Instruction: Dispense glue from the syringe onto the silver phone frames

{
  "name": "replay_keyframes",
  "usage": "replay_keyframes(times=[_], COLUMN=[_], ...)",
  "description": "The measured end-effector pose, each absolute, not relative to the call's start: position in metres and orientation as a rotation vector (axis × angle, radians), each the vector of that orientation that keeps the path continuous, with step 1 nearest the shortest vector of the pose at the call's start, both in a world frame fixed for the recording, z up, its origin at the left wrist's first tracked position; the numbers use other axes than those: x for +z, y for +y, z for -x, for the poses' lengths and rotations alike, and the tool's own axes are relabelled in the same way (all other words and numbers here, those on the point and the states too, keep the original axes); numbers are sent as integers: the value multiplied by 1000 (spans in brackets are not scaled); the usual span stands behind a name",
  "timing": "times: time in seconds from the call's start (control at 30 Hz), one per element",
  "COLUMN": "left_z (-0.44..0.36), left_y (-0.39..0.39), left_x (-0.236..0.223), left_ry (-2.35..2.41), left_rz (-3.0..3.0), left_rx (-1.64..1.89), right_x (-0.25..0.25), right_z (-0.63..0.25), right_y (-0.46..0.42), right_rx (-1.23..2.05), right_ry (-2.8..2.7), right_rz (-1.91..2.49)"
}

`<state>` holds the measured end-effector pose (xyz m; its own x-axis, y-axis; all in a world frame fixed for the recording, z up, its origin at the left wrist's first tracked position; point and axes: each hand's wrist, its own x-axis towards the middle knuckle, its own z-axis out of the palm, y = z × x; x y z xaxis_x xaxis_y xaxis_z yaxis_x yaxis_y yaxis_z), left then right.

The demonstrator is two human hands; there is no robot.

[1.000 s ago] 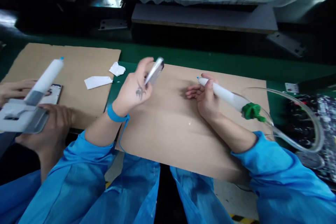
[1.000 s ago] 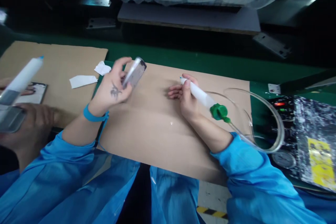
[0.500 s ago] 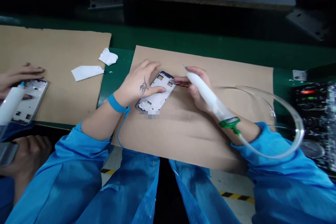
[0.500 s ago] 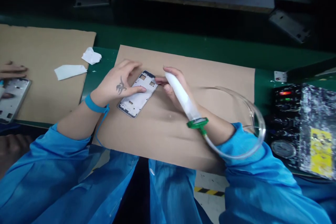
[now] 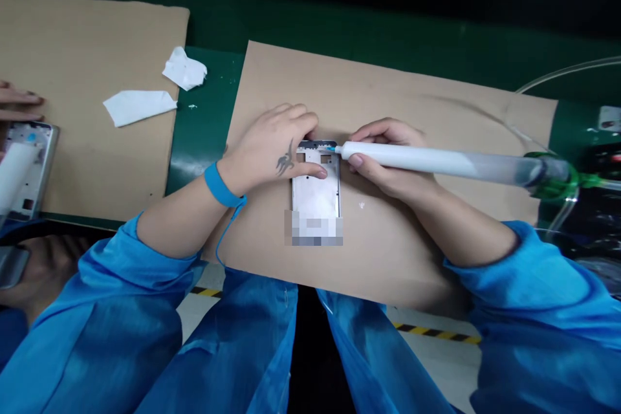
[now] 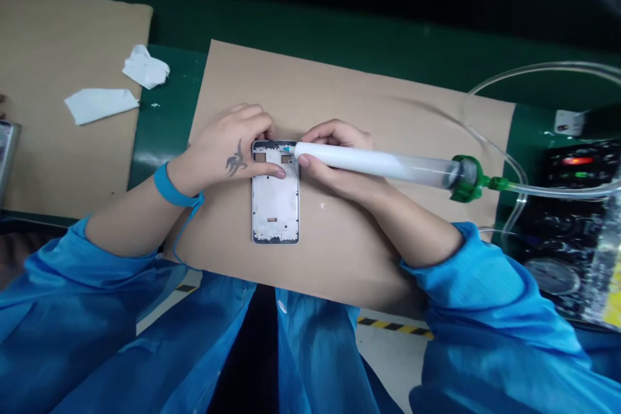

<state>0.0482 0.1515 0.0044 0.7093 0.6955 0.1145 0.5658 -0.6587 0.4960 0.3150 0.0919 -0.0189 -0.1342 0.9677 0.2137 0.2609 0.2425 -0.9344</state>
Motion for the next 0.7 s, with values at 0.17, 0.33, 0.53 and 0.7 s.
replay_keyframes(times=[0.17,0.33,0.53,0.7], left_z=[-54,-59,-58,-60], left_y=[148,145,146,146], left_x=[8,14,13,16], left_ry=[969,1002,998,999], left_rz=[-2430,-2378,-2372,-2458], left_rx=[400,371,356,309], right_x=[-17,-13,-9,-6], right_z=[-312,-306,-303,-302], right_y=[92,91,90,90], right_rx=[986,897,901,912], right_ry=[-1628,-1650,-1654,-1667], right_rz=[1151,1199,1221,1212])
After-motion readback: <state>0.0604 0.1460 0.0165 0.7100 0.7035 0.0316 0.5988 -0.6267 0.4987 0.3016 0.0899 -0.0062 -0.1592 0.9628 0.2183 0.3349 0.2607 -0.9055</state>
